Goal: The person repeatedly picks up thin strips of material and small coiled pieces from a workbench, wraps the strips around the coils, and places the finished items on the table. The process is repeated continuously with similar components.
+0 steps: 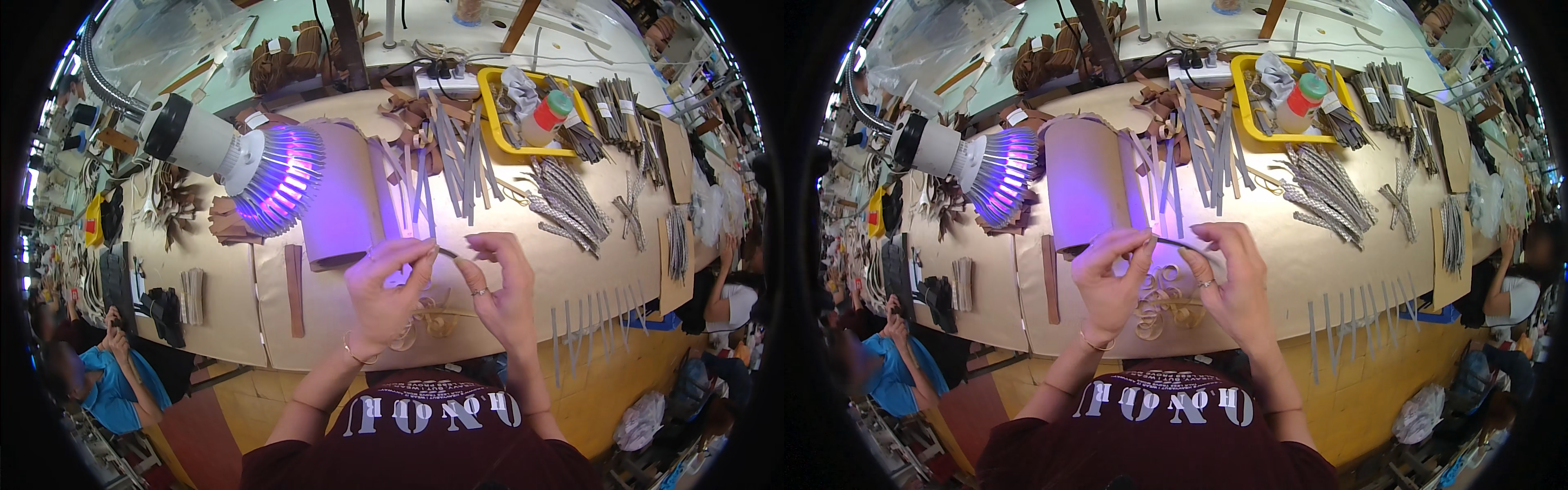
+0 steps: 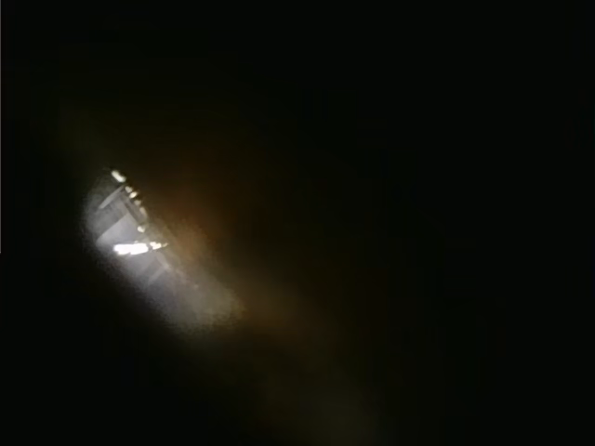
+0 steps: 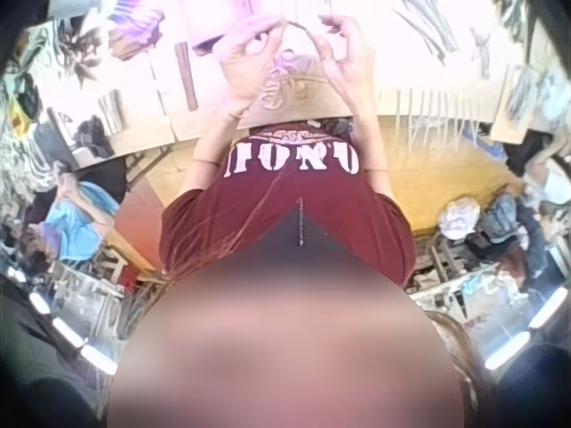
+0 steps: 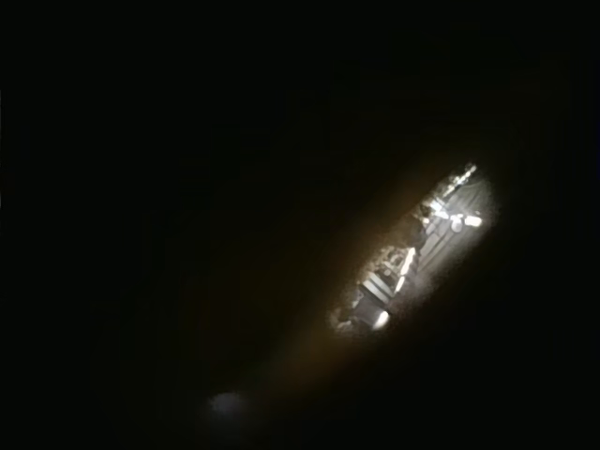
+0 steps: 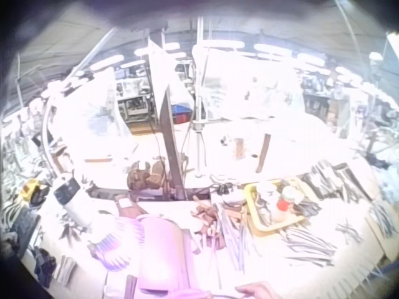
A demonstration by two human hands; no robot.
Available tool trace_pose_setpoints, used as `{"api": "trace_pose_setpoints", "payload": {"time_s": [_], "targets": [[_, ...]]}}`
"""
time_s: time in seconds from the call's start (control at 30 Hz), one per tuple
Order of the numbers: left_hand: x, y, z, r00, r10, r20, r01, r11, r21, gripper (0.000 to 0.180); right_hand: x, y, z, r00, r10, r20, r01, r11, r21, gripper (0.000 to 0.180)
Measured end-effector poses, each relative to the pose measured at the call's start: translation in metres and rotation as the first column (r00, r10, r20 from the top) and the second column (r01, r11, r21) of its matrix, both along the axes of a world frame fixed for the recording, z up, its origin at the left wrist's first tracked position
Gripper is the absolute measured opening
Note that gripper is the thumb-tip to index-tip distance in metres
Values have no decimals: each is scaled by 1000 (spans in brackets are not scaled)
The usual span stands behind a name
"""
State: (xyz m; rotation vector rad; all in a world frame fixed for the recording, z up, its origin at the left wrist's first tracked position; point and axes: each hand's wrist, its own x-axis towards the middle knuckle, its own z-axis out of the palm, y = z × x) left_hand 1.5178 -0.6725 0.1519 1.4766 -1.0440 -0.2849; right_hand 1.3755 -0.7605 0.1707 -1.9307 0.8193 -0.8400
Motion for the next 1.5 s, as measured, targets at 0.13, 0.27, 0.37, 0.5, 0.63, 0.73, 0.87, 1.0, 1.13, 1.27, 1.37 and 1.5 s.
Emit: {"api": "trace_pose_setpoints", "payload": {"time_s": [0.13,0.27,0.37,0.5,0.63,0.73,0.87,1.0,1.13,1.27,1.37,1.5], "targets": [[-1,0,0,944,57,324,-13,991,-135,35,-6,11,20,999,30,11,-31,997,71,13],[-6,2,-1,901,39,432,23,990,-137,40,-6,20,31,994,72,78,-89,966,244,7],[-8,3,-2,878,29,478,42,990,-137,43,-5,21,32,993,41,113,-71,959,275,6],[-7,4,-4,854,28,519,53,989,-141,44,-6,21,32,993,34,112,-68,948,309,6],[-6,6,-5,835,8,551,64,992,-113,43,-7,21,30,993,24,112,-61,940,335,5],[-7,6,-5,834,24,551,52,991,-122,43,-7,22,28,995,6,101,-41,938,345,6],[-8,6,-6,832,28,554,45,992,-118,44,-8,20,25,993,19,114,-53,954,296,8],[-8,6,-8,825,29,564,45,992,-117,43,-9,19,22,993,26,116,-58,956,287,8],[-8,6,-9,813,24,582,46,993,-104,43,-8,19,19,994,44,103,-69,965,253,6],[-11,3,-10,830,25,557,43,993,-107,43,-6,20,15,998,39,57,-47,986,163,5],[-14,1,-10,870,1,493,59,993,-106,42,-5,21,12,999,18,-28,-17,999,50,7],[-14,1,-6,952,-73,298,102,992,-81,38,-3,24,10,995,-12,-96,8,999,-48,8]]}}
